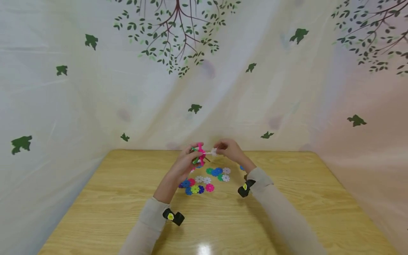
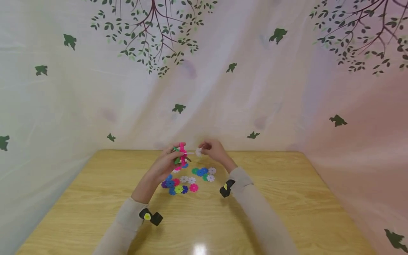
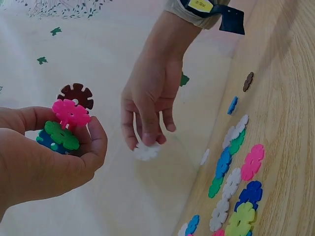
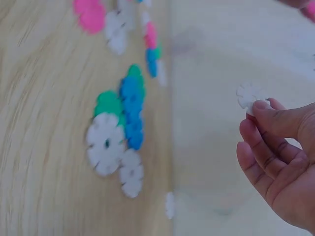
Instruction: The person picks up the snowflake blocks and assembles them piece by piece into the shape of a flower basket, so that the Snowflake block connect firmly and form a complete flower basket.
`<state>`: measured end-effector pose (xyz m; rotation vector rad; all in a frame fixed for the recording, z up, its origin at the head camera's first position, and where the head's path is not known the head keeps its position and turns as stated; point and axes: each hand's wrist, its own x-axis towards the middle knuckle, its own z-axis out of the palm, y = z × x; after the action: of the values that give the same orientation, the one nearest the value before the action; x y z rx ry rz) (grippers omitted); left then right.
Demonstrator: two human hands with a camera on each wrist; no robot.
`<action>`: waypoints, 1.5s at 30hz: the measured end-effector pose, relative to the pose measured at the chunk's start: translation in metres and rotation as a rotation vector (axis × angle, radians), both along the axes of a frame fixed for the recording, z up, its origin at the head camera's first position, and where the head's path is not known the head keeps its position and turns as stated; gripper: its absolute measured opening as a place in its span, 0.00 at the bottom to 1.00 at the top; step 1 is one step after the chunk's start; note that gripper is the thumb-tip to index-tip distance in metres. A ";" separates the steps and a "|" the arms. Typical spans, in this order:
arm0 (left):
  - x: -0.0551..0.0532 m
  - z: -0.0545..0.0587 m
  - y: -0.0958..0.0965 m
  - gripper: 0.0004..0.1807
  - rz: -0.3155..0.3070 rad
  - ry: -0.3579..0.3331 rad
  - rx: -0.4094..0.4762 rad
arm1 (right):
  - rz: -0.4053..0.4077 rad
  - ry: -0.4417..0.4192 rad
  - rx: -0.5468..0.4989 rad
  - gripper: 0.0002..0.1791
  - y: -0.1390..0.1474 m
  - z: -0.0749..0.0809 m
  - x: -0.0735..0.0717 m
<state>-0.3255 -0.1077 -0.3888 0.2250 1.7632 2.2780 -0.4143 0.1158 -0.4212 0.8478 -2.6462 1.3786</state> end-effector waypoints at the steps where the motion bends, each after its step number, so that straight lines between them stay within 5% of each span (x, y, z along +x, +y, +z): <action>1: 0.000 -0.001 0.000 0.23 -0.007 0.002 -0.006 | -0.003 0.003 -0.023 0.09 0.000 0.004 0.004; 10: -0.003 -0.005 0.001 0.24 -0.062 0.012 -0.029 | 0.038 0.033 -0.174 0.13 0.000 0.030 0.034; 19: 0.000 -0.003 0.005 0.23 -0.104 0.044 -0.037 | 0.027 0.072 -0.243 0.09 -0.007 0.039 0.059; 31: 0.001 -0.005 0.009 0.26 -0.190 0.076 -0.028 | 0.005 0.185 -0.345 0.05 -0.016 0.033 0.072; 37: 0.003 -0.006 0.012 0.25 -0.187 0.044 0.015 | 0.006 0.255 -0.400 0.05 -0.020 0.031 0.075; 45: 0.007 -0.004 0.014 0.25 -0.170 0.018 0.044 | -0.025 0.248 -0.433 0.07 -0.026 0.027 0.077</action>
<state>-0.3189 -0.0941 -0.3926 0.3894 1.6362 2.2013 -0.3370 0.0900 -0.3939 0.8562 -2.0598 1.6309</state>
